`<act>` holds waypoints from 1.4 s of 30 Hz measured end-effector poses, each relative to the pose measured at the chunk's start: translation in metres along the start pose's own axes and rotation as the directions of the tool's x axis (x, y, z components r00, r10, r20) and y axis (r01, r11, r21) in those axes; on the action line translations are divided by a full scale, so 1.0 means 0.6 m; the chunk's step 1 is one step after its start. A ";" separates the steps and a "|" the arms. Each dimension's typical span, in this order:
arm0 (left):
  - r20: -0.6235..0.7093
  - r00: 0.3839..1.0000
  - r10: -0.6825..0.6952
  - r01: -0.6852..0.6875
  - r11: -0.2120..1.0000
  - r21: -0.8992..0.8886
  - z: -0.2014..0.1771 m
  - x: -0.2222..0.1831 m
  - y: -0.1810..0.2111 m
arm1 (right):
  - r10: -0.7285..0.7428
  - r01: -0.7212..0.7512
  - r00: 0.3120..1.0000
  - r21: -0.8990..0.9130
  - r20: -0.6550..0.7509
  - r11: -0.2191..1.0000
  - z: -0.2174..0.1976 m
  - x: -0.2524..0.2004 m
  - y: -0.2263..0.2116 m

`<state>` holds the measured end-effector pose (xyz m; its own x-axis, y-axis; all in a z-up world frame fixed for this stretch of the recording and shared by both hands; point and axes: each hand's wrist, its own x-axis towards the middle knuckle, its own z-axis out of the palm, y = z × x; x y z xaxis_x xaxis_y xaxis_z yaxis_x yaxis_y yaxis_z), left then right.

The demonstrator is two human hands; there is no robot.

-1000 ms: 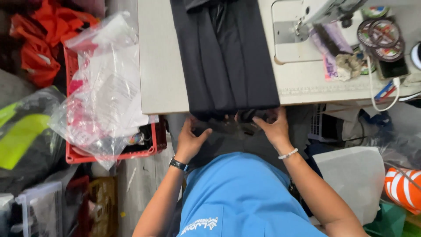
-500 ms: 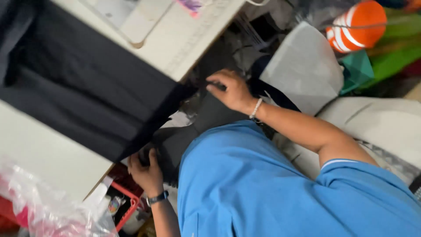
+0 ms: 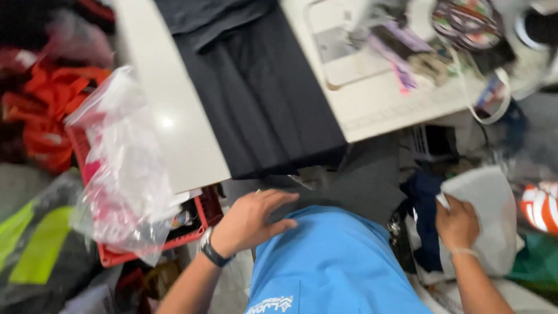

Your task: Folding a black t-shirt and carefully packing it into a clear plastic bag with labels and inserts.

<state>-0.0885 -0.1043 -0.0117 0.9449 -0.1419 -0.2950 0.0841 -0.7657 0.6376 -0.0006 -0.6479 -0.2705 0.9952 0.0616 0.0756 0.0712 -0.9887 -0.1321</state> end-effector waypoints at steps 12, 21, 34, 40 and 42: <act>-0.553 0.808 0.202 0.177 0.813 0.555 -0.214 0.370 -0.171 | 0.474 -0.470 0.881 0.120 -0.004 0.874 -0.179 0.069 -0.042; -0.519 0.850 0.090 0.167 0.888 0.428 -0.150 0.320 -0.166 | 0.333 0.038 0.928 0.930 -0.168 0.365 -0.294 0.160 -0.421; -0.809 0.528 -0.257 0.509 0.859 0.060 -0.290 0.386 -0.320 | 0.084 -0.110 0.994 0.827 0.077 0.552 -0.200 0.277 -0.568; -0.812 0.550 -0.197 0.438 0.896 0.079 -0.291 0.396 -0.317 | -0.039 -0.002 0.999 0.821 0.030 0.571 -0.229 0.281 -0.584; -0.796 0.549 -0.257 0.429 0.903 0.005 -0.301 0.389 -0.312 | -0.062 0.006 0.998 0.838 0.033 0.546 -0.240 0.282 -0.590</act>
<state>0.1732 0.1192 -0.0714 0.7486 0.6177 0.2407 0.4800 -0.7555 0.4459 0.1329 -0.3074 -0.0686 0.9905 0.1276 0.0509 0.1010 -0.4247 -0.8997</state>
